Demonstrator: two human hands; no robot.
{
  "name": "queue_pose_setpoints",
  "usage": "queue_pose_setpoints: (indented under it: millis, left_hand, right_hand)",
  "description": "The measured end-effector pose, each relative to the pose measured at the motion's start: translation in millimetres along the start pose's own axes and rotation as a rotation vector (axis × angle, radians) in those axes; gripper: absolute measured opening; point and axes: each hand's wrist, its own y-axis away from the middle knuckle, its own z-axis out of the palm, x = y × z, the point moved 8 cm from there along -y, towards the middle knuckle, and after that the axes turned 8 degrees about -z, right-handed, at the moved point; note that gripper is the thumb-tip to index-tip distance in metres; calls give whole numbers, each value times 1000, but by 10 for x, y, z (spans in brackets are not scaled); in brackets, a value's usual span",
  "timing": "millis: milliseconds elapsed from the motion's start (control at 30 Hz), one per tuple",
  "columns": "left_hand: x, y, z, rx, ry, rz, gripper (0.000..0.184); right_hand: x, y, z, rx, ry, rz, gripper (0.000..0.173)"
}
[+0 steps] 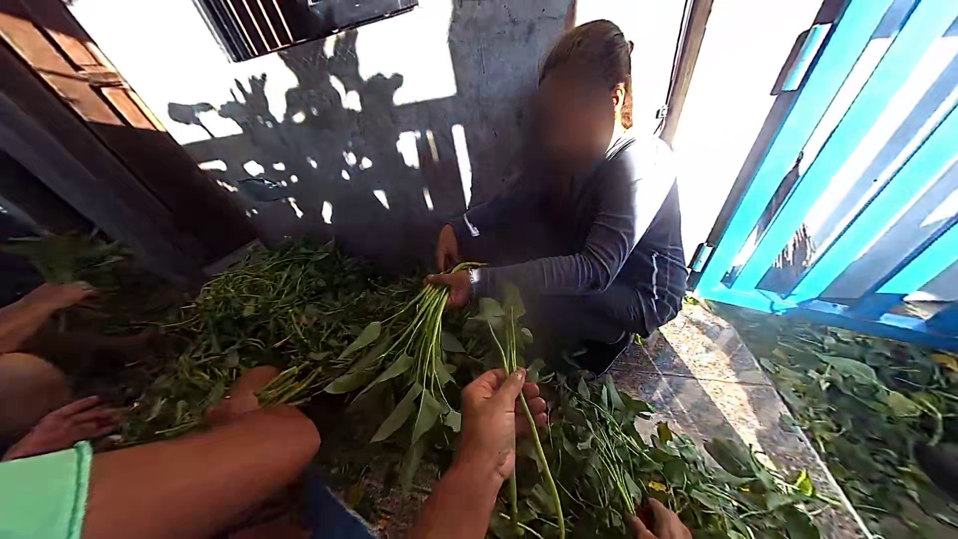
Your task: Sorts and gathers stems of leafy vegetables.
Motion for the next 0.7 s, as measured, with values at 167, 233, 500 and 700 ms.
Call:
queue_pose_setpoints:
  millis: [167, 233, 500, 700]
  left_hand:
    - [9, -15, -9, 0, 4, 0, 18]
    - [21, -7, -6, 0, 13, 17, 18]
    - [-90, 161, -21, 32, 53, 126, 18]
    - [-284, 359, 51, 46, 17, 198, 15]
  right_hand:
    - [-687, 272, -424, 153, 8, -206, 43]
    - [-1008, 415, -609, 277, -49, -337, 39]
    - [-1622, 576, -682, 512, -247, -609, 27]
    - [-1825, 659, -433, 639, -210, -736, 20]
